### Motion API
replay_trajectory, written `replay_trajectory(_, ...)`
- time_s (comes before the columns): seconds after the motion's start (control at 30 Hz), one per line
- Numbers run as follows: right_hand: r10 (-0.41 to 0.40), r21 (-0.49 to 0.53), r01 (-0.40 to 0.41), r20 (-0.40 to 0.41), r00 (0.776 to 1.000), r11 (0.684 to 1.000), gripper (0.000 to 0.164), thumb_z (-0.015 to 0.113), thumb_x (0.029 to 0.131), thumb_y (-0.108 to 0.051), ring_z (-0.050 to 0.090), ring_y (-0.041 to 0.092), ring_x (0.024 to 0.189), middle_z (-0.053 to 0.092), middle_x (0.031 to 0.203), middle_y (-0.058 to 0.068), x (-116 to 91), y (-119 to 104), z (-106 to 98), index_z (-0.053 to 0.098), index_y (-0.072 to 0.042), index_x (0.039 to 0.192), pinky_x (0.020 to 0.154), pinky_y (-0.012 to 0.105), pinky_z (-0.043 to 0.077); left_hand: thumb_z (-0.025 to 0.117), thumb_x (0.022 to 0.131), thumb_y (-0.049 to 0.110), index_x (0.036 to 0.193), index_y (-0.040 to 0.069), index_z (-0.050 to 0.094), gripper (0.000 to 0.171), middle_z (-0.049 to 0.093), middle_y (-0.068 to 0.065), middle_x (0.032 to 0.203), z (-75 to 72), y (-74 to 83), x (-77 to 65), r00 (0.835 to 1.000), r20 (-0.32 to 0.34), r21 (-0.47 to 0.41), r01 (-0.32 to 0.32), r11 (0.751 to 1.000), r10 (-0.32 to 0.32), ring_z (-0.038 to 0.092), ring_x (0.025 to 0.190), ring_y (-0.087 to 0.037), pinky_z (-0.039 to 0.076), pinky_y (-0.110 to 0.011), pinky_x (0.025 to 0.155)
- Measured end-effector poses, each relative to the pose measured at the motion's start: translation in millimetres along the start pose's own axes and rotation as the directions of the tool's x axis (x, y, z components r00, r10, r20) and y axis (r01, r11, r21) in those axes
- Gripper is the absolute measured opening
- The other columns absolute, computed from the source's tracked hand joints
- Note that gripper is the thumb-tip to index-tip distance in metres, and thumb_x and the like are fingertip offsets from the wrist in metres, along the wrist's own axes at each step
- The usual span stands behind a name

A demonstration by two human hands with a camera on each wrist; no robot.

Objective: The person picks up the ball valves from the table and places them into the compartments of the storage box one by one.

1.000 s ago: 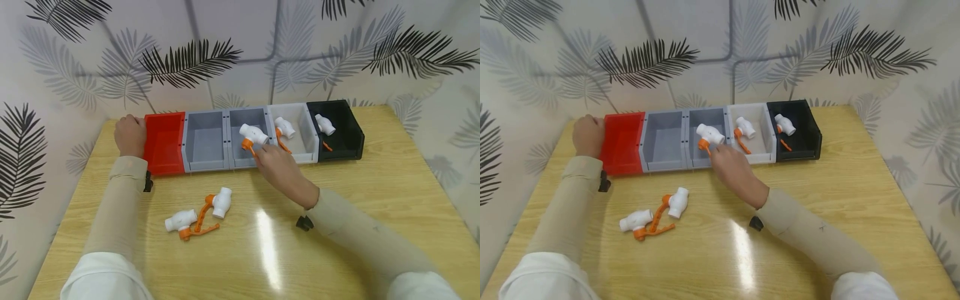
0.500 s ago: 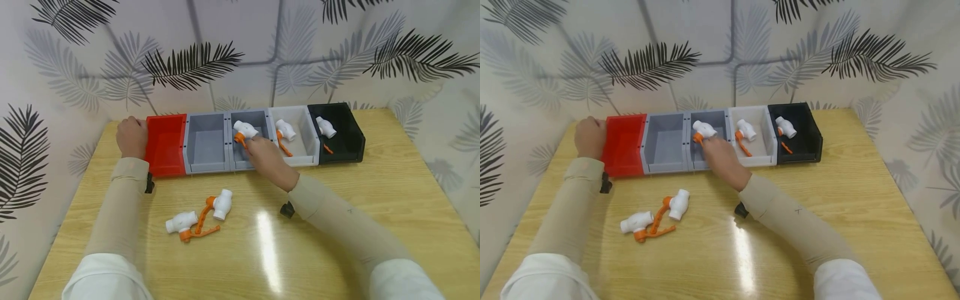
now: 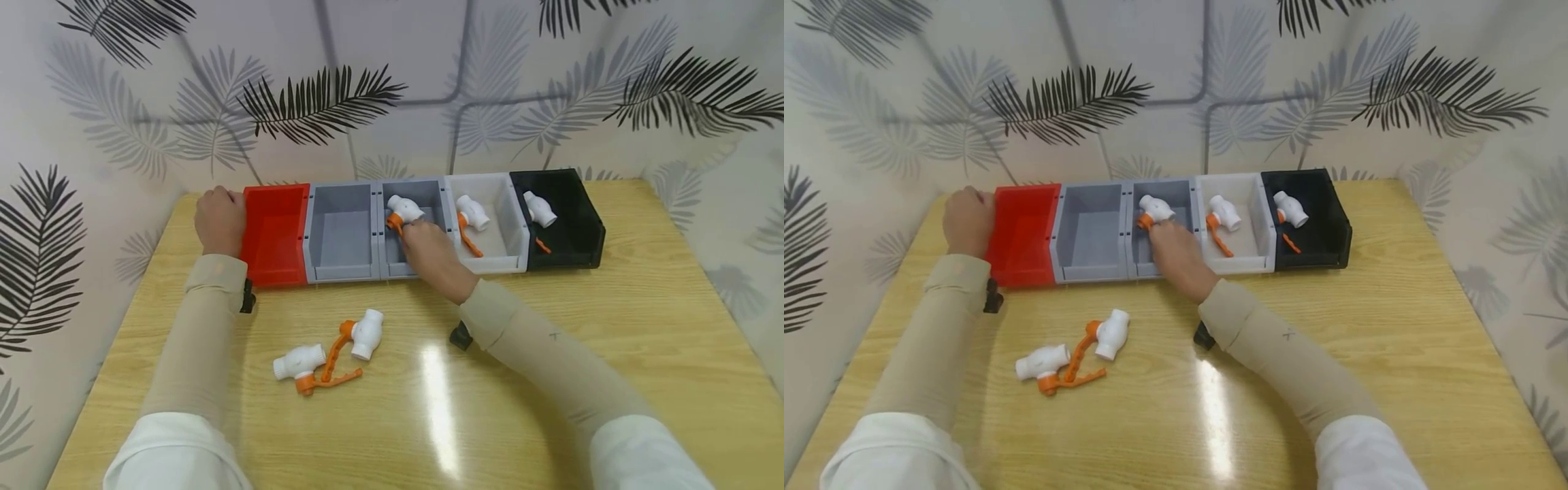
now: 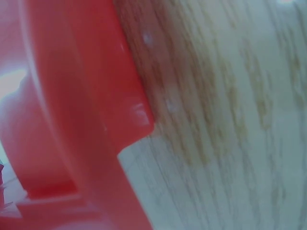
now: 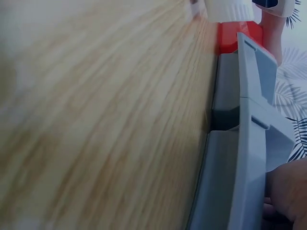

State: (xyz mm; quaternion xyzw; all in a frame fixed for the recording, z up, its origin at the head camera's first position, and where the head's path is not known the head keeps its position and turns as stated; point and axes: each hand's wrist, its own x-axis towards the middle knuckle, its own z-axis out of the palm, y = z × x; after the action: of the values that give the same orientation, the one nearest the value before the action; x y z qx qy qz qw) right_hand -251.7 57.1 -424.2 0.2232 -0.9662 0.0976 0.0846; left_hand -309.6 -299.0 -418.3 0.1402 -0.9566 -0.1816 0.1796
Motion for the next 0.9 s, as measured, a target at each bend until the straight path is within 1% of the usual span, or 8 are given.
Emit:
replay_trajectory(0.17, -0.009, -0.002, 0.009, -0.023, 1.0, 1.0, 0.017, 0.053, 0.09, -0.008, 0.06, 0.029, 0.066, 0.06, 0.075, 0.013, 1, 3, 4, 0.063, -0.001, 0.078, 0.056, 0.041, 0.049, 0.027, 0.094, 0.023, 0.088, -0.01, 0.056, 0.044, 0.055, -0.029, 0.089, -0.4, 4.2, 0.4, 1.0, 0.009, -0.002, 0.004, 1.0, -0.004, 0.052, 0.087, -0.047, 0.043, -0.056, 0.078)
replay_trajectory(0.3, 0.01, 0.005, -0.01, -0.027, 1.0, 1.0, 0.016, 0.053, 0.089, -0.008, 0.061, 0.03, 0.066, 0.06, 0.074, 0.014, 1, 4, 5, 0.063, 0.0, 0.078, 0.056, 0.042, 0.05, 0.028, 0.094, 0.022, 0.085, -0.01, 0.055, 0.043, 0.056, -0.029, 0.086, -1.2, 8.1, 0.9, 1.0, -0.013, -0.012, -0.006, 1.0, 0.006, 0.052, 0.085, -0.047, 0.044, -0.055, 0.076)
replay_trajectory(0.4, 0.032, 0.012, -0.032, -0.014, 0.999, 0.999, 0.016, 0.054, 0.089, -0.008, 0.061, 0.03, 0.068, 0.06, 0.075, 0.014, 2, 4, 5, 0.063, -0.001, 0.079, 0.057, 0.042, 0.05, 0.028, 0.094, 0.022, 0.083, -0.01, 0.055, 0.043, 0.056, -0.029, 0.085, -1.4, 10.4, 1.4, 1.0, -0.027, -0.011, -0.011, 1.0, 0.011, 0.053, 0.083, -0.047, 0.045, -0.055, 0.075)
replay_trajectory(0.47, 0.044, 0.022, -0.044, 0.002, 0.999, 0.999, 0.017, 0.054, 0.09, -0.009, 0.061, 0.03, 0.068, 0.06, 0.075, 0.013, 3, 4, 4, 0.063, -0.002, 0.078, 0.057, 0.042, 0.05, 0.028, 0.094, 0.021, 0.083, -0.01, 0.055, 0.043, 0.056, -0.029, 0.085, -1.8, 11.2, 2.0, 1.0, -0.025, -0.004, -0.008, 1.0, 0.008, 0.053, 0.083, -0.047, 0.045, -0.055, 0.074)
replay_trajectory(0.67, 0.074, 0.084, -0.077, 0.032, 0.997, 0.993, 0.022, 0.053, 0.092, -0.013, 0.06, 0.028, 0.065, 0.061, 0.074, 0.011, 6, 4, 5, 0.062, -0.004, 0.074, 0.055, 0.041, 0.048, 0.029, 0.094, 0.022, 0.086, -0.01, 0.056, 0.043, 0.057, -0.029, 0.088, -2.0, 8.9, 3.0, 1.0, -0.026, 0.012, 0.004, 1.0, -0.004, 0.054, 0.085, -0.048, 0.045, -0.056, 0.075)
replay_trajectory(0.77, 0.074, 0.09, -0.078, 0.038, 0.997, 0.993, 0.023, 0.053, 0.092, -0.012, 0.06, 0.027, 0.063, 0.061, 0.072, 0.011, 8, 3, 7, 0.06, -0.005, 0.071, 0.054, 0.041, 0.048, 0.029, 0.094, 0.022, 0.086, -0.01, 0.056, 0.043, 0.057, -0.029, 0.088, -1.2, 7.1, 3.2, 1.0, -0.022, 0.009, 0.009, 1.0, -0.009, 0.053, 0.085, -0.047, 0.045, -0.056, 0.074)
replay_trajectory(0.9, 0.069, 0.093, -0.074, 0.049, 0.996, 0.993, 0.022, 0.053, 0.09, -0.011, 0.059, 0.026, 0.062, 0.061, 0.071, 0.01, 9, 2, 8, 0.06, -0.005, 0.07, 0.054, 0.041, 0.048, 0.03, 0.093, 0.021, 0.084, -0.01, 0.056, 0.042, 0.057, -0.029, 0.086, 1.6, 3.0, 2.7, 0.999, -0.034, -0.001, 0.013, 1.0, -0.013, 0.053, 0.084, -0.048, 0.045, -0.056, 0.074)
